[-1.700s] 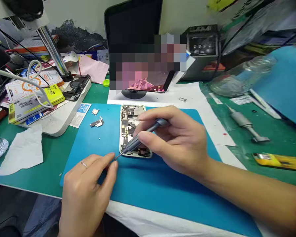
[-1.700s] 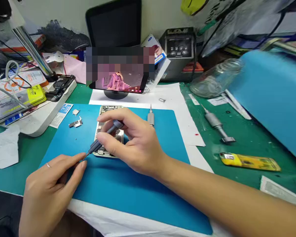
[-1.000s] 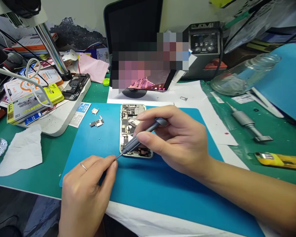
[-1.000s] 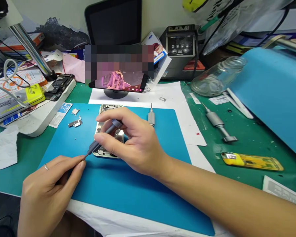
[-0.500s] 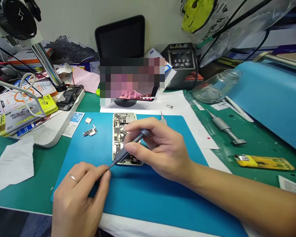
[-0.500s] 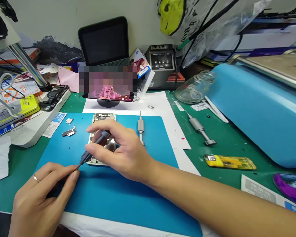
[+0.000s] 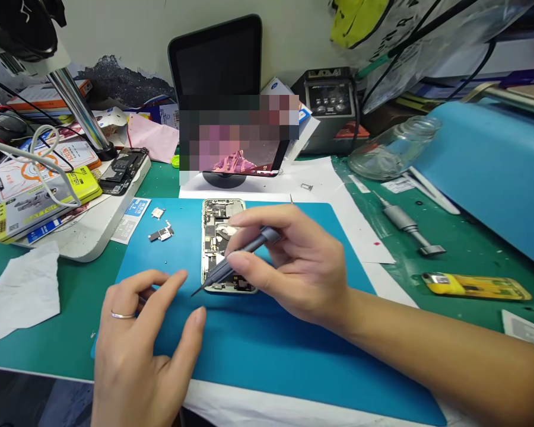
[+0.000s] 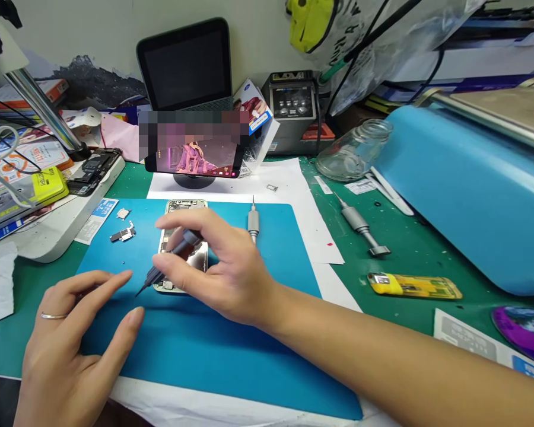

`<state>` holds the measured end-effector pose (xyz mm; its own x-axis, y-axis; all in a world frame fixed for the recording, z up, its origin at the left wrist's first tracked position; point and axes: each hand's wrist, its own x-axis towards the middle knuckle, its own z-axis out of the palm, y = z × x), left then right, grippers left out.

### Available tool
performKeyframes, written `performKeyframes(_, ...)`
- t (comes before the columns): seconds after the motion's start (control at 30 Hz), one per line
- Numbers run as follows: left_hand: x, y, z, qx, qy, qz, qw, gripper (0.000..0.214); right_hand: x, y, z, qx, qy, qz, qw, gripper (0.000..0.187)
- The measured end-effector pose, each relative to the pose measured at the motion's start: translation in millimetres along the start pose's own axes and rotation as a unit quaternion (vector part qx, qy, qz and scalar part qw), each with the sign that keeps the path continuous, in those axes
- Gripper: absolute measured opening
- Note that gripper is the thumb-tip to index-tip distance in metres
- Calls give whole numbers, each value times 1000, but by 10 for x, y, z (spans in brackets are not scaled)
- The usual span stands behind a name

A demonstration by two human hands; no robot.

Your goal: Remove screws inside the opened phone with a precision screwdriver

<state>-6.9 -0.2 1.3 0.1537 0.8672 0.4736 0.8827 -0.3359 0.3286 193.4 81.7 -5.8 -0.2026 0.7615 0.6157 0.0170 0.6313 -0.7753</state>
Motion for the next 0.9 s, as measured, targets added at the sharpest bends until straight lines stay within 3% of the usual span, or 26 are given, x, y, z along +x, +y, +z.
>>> performKeyframes(0.17, 5, 20, -14, -4, -26, 28, 999, 29, 66, 42, -17, -76, 118, -28, 990, 26)
performKeyframes(0.27, 5, 23, -20, -2, -59, 67, 996, 30, 99, 58, -8, -102, 146, -52, 983, 28)
performKeyframes(0.47, 10, 32, -5, 15, -95, 116, 989, 35, 100, 70, 3, -89, 137, -48, 985, 35)
performKeyframes(0.63, 19, 55, 22, 38, -108, 119, 986, 42, 49, 59, -13, -72, 101, -23, 992, 31)
performKeyframes(0.83, 39, 73, 35, 44, -115, 114, 986, 39, -23, 82, -13, -107, 57, -124, 985, 42)
performKeyframes(0.9, 41, 77, 35, 42, -115, 113, 986, 39, -24, 82, -13, -114, 53, -127, 984, 41)
